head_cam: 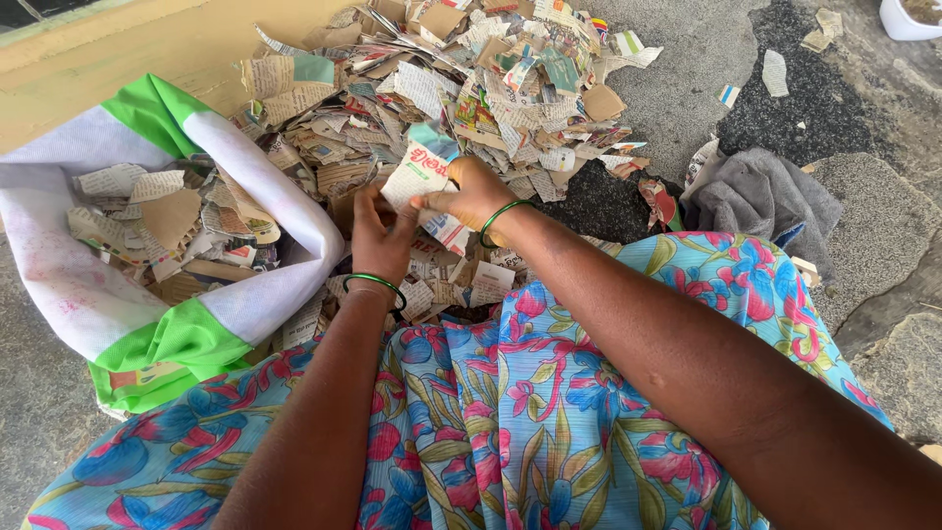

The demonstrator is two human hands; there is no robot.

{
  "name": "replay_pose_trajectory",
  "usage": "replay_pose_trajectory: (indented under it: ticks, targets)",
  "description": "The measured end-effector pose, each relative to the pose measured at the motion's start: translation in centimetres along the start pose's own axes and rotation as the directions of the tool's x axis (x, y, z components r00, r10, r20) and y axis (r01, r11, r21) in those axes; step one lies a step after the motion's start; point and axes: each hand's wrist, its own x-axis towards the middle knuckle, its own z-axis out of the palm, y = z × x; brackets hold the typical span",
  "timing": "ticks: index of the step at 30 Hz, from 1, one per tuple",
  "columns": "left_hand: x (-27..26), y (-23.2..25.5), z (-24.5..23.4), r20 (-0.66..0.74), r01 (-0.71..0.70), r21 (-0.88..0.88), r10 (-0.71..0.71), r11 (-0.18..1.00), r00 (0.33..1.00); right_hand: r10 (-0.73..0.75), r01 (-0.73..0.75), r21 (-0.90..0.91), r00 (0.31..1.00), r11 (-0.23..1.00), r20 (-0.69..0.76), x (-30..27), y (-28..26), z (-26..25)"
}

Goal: The person picks up shredded newspaper from the floor by hand and places it into a white and green bag.

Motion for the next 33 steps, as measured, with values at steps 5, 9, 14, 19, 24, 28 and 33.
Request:
replay_pose_trajectory:
  ticks: [5,9,14,19,24,28,33]
  targets:
    - [-1.1,-1.4,-0.6,0.073,-0.051,0.639,0.005,0.768,0.997,0.011,-0.053,-0.246,0.986,0.968,-0.169,1.6,1.8,-1.6]
    - [-1.2,-1.2,-0.1,0.097,-0.018,0.752,-0.084,0.659,0.992,-0.75,0.425,-0.692,0.609,0.583,-0.259,2.8,3.7,-2.7]
    - [-0.9,-0.8,-0.4,0.042,0.257,0.629,-0.363,0.733,0.931,-0.11,0.053,-0.334,0.982,0.941,-0.154,2.4,3.4,-2.7]
    - [-0.3,-1.6,-0.4,0.023,0.135,0.525,-0.173,0.84,0.985,-0.499,0.43,-0.504,0.867,0.749,-0.002,1.4,3.0,-0.3]
    - [0.0,-1.5,-0.3,0.028,0.0,0.472,-0.015,0.882,0.999,-0.467,0.384,-0.517,0.883,0.765,-0.034,0.5,0.8,-1.0]
    - [0.0,-1.7,-0.1,0.047,-0.027,0.414,0.009,0.91,0.999,-0.432,0.315,-0.537,0.896,0.782,-0.105,-0.2,-0.3,-1.3]
    - [-0.1,-1.9,0.1,0.072,-0.009,0.45,-0.027,0.893,0.997,-0.166,0.059,-0.589,0.978,0.806,-0.129,-0.1,0.5,-0.2]
